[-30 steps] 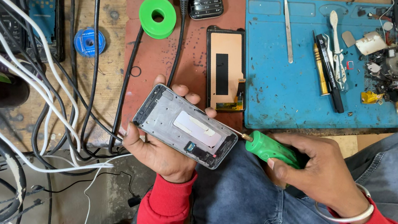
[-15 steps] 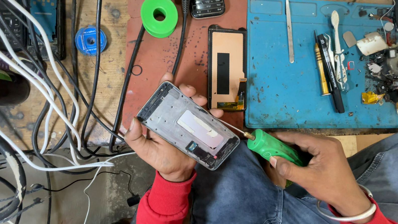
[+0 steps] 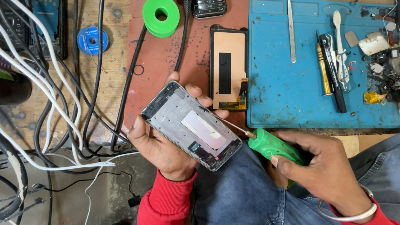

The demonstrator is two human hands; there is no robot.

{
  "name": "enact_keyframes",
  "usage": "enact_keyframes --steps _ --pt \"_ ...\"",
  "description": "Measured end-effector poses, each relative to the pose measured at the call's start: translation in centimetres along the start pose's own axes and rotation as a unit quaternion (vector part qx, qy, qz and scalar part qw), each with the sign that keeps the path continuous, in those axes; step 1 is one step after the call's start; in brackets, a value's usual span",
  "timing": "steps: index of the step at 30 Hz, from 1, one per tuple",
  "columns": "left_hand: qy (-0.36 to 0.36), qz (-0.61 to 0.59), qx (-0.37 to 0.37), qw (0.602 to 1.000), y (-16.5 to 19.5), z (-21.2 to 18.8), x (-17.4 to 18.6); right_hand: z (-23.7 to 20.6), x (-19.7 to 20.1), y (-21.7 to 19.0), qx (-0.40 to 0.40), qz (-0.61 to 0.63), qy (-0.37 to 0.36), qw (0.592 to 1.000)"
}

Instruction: The person sits on the floor at a repair bench holding a disassembled phone frame on their lap and uses a green electric screwdriver to unscrew screws from the phone housing, repositioning the frame repeatedly to reach different screws.

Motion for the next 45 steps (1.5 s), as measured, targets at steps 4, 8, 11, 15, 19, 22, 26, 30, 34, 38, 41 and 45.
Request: enact_keyframes --steps 4,8,11,15,19,22,26,30,34,38,41,45 --pt "-0.004 -0.012 0.013 1.000 0.0 0.0 0.0 0.1 0.0 -0.1 -0.001 -0.003 -0.003 1.000" --pt "-0.003 -0.004 0.019 1.000 0.0 0.1 0.0 0.1 -0.1 -0.2 0.006 -0.004 -0.004 1.000" --pt "0.003 -0.002 0.019 1.000 0.0 0.1 -0.1 0.1 0.0 -0.3 0.006 -0.009 -0.003 1.000" --pt "0.002 -0.014 0.000 1.000 0.1 0.0 -0.2 0.2 0.1 -0.3 -0.012 0.004 -0.006 1.000" --pt "0.016 0.005 -0.011 1.000 0.2 0.1 -0.2 0.2 0.8 -0.4 -0.039 0.036 -0.023 0.998" --pt "0.014 0.004 -0.011 1.000 0.2 0.1 -0.1 0.2 1.3 -0.2 -0.070 0.035 -0.026 0.997" --pt "0.013 0.008 -0.011 1.000 0.2 0.2 -0.1 0.2 1.5 0.2 -0.084 0.021 -0.019 0.996" --pt "0.010 0.000 -0.006 1.000 0.2 0.2 -0.1 0.2 1.8 0.3 -0.079 0.034 -0.029 0.996" --pt "0.006 0.003 -0.014 1.000 0.2 0.2 0.0 0.3 2.0 0.3 -0.069 0.015 -0.033 0.997" --pt "0.002 -0.002 -0.019 1.000 0.2 0.2 0.0 0.3 2.5 0.6 -0.117 0.006 -0.036 0.992" --pt "0.005 -0.008 -0.014 1.000 0.2 0.3 -0.1 0.2 2.6 0.8 -0.126 0.014 -0.038 0.991" --pt "0.003 -0.007 -0.005 1.000 0.2 0.3 -0.2 0.2 2.5 1.1 -0.096 0.007 -0.037 0.995"
Point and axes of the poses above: each hand's wrist, its own z-axis towards the middle knuckle, its own x-axis out of the back of the hand, y = z × x, the point moved 3 cm from there along z, towards the middle knuckle, and after that the axes turned 13 degrees about y, right-handed, at the moved point
